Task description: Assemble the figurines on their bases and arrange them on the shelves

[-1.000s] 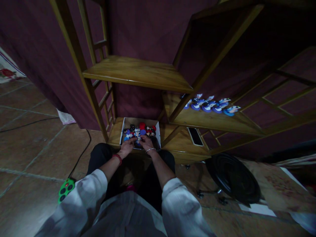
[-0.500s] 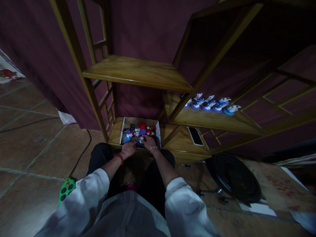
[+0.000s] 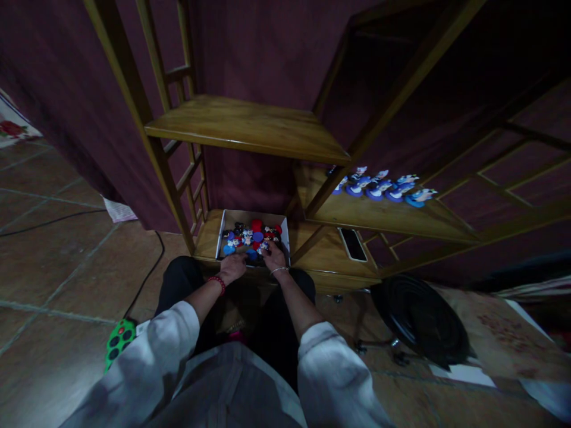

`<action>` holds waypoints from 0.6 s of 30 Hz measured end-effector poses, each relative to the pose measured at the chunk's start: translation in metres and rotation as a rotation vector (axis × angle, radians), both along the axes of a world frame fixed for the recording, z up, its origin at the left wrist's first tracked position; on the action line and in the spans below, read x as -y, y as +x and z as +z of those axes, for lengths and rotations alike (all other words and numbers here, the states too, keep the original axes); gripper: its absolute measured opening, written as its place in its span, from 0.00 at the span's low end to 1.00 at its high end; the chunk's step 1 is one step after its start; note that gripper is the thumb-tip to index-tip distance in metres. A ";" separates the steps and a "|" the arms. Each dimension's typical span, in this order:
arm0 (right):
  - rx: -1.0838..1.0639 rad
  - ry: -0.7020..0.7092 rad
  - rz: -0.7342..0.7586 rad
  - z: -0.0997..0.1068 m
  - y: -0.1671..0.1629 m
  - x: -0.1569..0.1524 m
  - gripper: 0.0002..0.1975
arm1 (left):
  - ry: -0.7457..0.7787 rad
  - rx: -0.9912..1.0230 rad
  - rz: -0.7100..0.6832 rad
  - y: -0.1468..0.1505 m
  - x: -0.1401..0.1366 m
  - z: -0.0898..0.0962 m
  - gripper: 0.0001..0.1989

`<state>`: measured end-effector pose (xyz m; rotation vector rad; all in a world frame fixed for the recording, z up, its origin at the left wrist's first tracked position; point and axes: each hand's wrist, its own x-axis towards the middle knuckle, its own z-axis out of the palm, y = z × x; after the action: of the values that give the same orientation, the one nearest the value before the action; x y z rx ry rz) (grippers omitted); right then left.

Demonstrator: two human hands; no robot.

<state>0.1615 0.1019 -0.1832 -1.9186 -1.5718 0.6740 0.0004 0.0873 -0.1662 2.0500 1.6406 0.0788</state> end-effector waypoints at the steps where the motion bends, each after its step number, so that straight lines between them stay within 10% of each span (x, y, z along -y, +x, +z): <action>1: -0.015 0.001 -0.004 -0.002 0.001 0.000 0.19 | -0.009 -0.002 0.015 0.001 -0.002 0.000 0.17; 18: -0.007 0.024 -0.008 -0.007 0.002 0.003 0.19 | -0.109 -0.036 0.106 0.009 -0.015 0.005 0.22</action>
<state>0.1637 0.0992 -0.1898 -1.9027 -1.5601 0.6549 0.0090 0.1024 -0.1610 1.8937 1.7364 -0.0107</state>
